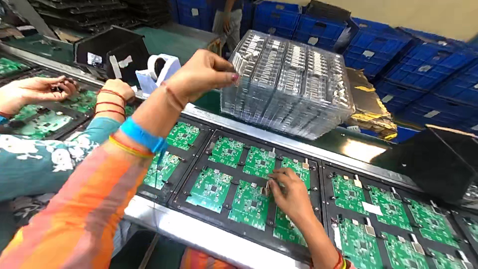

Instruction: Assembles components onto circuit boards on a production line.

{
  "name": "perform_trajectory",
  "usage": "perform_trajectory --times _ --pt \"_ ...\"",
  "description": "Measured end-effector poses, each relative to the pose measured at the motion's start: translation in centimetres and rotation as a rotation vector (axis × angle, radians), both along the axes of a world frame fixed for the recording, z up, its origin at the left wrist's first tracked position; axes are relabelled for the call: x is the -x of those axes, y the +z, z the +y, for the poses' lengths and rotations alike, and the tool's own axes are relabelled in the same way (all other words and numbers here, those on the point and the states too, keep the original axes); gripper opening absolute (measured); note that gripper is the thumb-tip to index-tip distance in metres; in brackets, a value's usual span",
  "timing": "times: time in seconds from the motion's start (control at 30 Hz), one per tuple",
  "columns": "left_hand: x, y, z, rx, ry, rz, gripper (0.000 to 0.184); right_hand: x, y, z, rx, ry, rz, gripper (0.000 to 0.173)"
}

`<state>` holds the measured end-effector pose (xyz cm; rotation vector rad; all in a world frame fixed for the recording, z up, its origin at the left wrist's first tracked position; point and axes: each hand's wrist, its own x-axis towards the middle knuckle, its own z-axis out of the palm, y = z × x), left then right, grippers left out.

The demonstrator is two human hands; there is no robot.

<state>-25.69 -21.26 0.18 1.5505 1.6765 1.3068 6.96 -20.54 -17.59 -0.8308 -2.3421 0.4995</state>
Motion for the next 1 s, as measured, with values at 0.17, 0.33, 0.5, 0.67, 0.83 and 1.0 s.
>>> perform_trajectory --times 0.17,0.33,0.5,0.67,0.83,1.0 --pt "-5.2 -8.8 -7.7 0.152 -0.299 -0.891 0.024 1.6 1.1 -0.1 -0.034 0.063 0.083 0.027" --pt "-7.6 -13.5 -11.5 0.15 -0.359 -1.242 0.024 4.7 2.7 -1.4 -0.071 0.255 0.087 0.045" --pt "-7.6 -13.7 -12.4 0.102 -0.209 -1.355 0.024 6.3 2.5 -1.6 -0.066 0.21 0.145 0.026" --pt "-7.6 -13.6 -12.2 0.097 0.022 -1.367 0.02 6.1 1.1 -2.3 0.055 0.209 -0.032 0.029" --pt "-7.8 -13.4 -12.0 0.165 0.084 -1.327 0.02 6.4 0.0 -2.2 0.008 0.223 -0.128 0.019" --pt "-6.2 -14.9 -10.7 0.204 -0.004 -1.336 0.02 6.3 -0.6 -2.0 -0.029 0.193 -0.159 0.013"
